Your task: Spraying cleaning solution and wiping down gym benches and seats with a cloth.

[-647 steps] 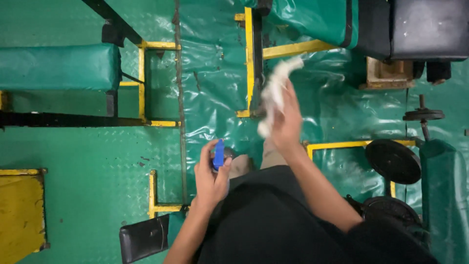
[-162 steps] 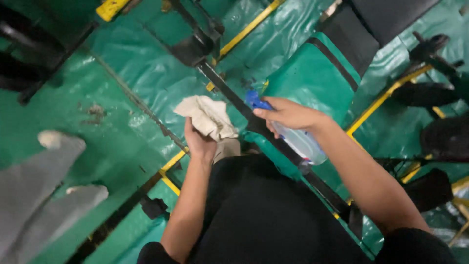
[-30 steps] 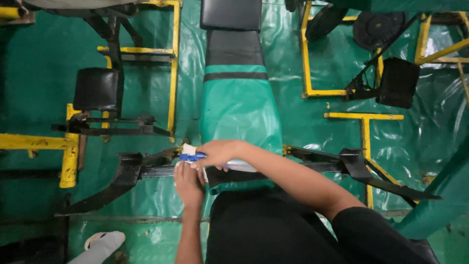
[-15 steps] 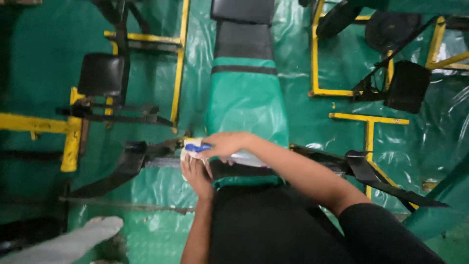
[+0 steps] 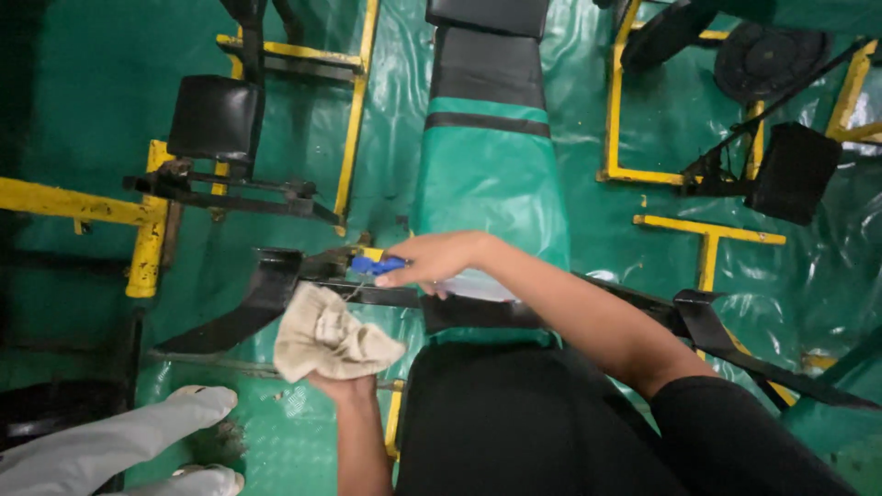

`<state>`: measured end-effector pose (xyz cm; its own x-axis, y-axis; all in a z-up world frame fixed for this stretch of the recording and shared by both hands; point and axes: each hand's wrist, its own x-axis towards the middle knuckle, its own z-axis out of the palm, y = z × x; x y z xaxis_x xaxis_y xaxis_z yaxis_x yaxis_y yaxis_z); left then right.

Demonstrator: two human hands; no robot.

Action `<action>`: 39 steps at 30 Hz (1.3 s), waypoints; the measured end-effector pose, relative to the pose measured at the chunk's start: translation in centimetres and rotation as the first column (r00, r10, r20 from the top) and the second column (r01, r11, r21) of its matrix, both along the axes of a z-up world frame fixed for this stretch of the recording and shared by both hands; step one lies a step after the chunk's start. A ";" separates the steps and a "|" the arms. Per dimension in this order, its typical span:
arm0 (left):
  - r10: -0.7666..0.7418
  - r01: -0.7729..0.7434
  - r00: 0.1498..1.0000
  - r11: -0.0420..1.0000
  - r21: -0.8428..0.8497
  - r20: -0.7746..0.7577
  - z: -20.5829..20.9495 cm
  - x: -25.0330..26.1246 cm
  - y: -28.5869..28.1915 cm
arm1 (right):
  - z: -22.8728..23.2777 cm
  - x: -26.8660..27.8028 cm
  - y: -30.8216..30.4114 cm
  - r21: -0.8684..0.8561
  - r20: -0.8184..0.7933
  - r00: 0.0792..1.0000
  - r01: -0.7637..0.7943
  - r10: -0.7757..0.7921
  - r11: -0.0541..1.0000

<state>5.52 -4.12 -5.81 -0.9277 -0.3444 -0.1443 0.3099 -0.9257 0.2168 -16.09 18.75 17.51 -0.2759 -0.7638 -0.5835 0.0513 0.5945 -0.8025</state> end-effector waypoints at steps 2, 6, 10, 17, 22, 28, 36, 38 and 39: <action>0.053 -0.046 0.972 0.998 -0.039 0.229 8.3 -1.7 1.4 | -0.2 0.4 -0.4 -0.006 -0.003 1.000 -0.013 0.013 1.000; 0.045 -0.017 0.930 0.997 -0.082 0.364 10.6 -1.9 2.2 | -0.5 1.0 -1.0 0.020 -0.002 0.998 -0.055 0.055 0.998; 0.039 -0.006 0.900 0.997 -0.077 0.434 8.3 -1.5 2.4 | -0.8 1.2 -0.6 0.095 -0.025 0.996 -0.079 0.082 0.992; 0.224 0.009 0.838 0.906 -0.423 0.497 0.7 1.0 1.0 | -0.5 1.9 1.6 0.191 -0.108 0.988 -0.092 0.114 0.977; 0.540 0.200 0.739 0.394 -0.897 0.402 11.3 -2.4 5.1 | -1.0 2.4 2.0 0.182 -0.131 0.981 -0.117 0.142 0.976; 0.296 0.087 0.946 -0.627 -0.774 -0.134 10.0 -7.1 6.4 | -1.6 2.7 2.6 0.142 -0.105 0.991 -0.068 0.083 0.988; 0.022 0.007 1.000 -0.697 -0.717 -0.012 8.8 -7.7 7.4 | -2.0 2.2 3.1 0.079 0.011 1.000 -0.004 0.003 0.997; -0.019 -0.066 0.997 -0.718 -0.693 -0.075 7.9 -6.5 5.1 | -2.2 2.3 2.9 0.076 0.000 1.000 0.010 -0.010 0.997; -0.058 -0.136 0.989 -0.731 -0.669 -0.138 7.4 -6.0 4.3 | -2.1 2.4 3.1 0.080 -0.010 1.000 0.021 -0.021 0.997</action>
